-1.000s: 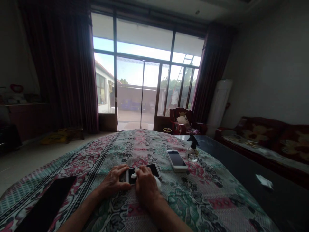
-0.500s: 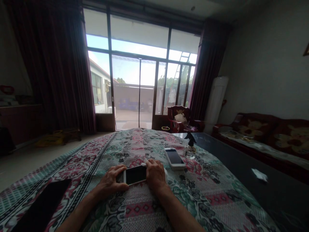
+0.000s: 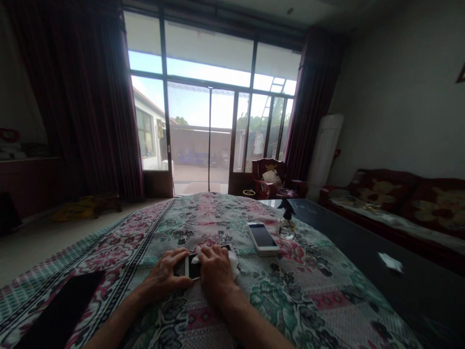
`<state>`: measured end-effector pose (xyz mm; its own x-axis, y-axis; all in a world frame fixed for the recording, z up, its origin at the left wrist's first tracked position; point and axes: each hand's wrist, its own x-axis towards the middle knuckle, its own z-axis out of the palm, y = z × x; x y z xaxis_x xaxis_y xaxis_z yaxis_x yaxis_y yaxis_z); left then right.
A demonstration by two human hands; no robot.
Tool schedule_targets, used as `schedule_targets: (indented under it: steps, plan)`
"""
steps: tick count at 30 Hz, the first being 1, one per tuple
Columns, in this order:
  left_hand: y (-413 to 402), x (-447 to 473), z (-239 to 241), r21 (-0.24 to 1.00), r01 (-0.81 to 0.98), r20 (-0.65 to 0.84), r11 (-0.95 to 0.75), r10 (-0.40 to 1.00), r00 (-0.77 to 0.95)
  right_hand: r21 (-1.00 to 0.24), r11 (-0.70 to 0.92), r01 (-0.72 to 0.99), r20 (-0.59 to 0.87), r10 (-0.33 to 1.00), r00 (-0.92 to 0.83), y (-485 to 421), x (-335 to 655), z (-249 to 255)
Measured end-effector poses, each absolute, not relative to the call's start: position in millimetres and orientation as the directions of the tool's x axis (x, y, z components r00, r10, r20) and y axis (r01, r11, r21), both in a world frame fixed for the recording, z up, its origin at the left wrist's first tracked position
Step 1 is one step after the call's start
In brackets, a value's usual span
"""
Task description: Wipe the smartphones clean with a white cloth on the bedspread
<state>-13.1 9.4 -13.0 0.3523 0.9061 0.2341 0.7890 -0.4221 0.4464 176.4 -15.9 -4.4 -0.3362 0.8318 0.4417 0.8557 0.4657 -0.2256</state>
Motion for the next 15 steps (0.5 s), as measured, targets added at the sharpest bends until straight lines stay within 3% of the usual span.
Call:
schedule_targets:
  steps: [3,7,15]
  plan:
    - [11.6,-13.9,-16.6,0.440,0.789,0.257,-0.428,0.902,0.346,-0.223,0.554,0.802,0.425,0.796,-0.431,-21.3,166.7,-4.0]
    - [14.1,-16.4,-19.2,0.439,0.776,0.268,-0.452,0.891,0.367,-0.228,0.521,0.822,0.375,0.826,-0.420,-19.9,168.3,0.0]
    - [11.4,-17.0,-15.0,0.425,0.789,0.253,-0.443,0.895,0.367,-0.271,0.259,0.927,0.408,0.903,-0.133,-4.6,200.5,5.9]
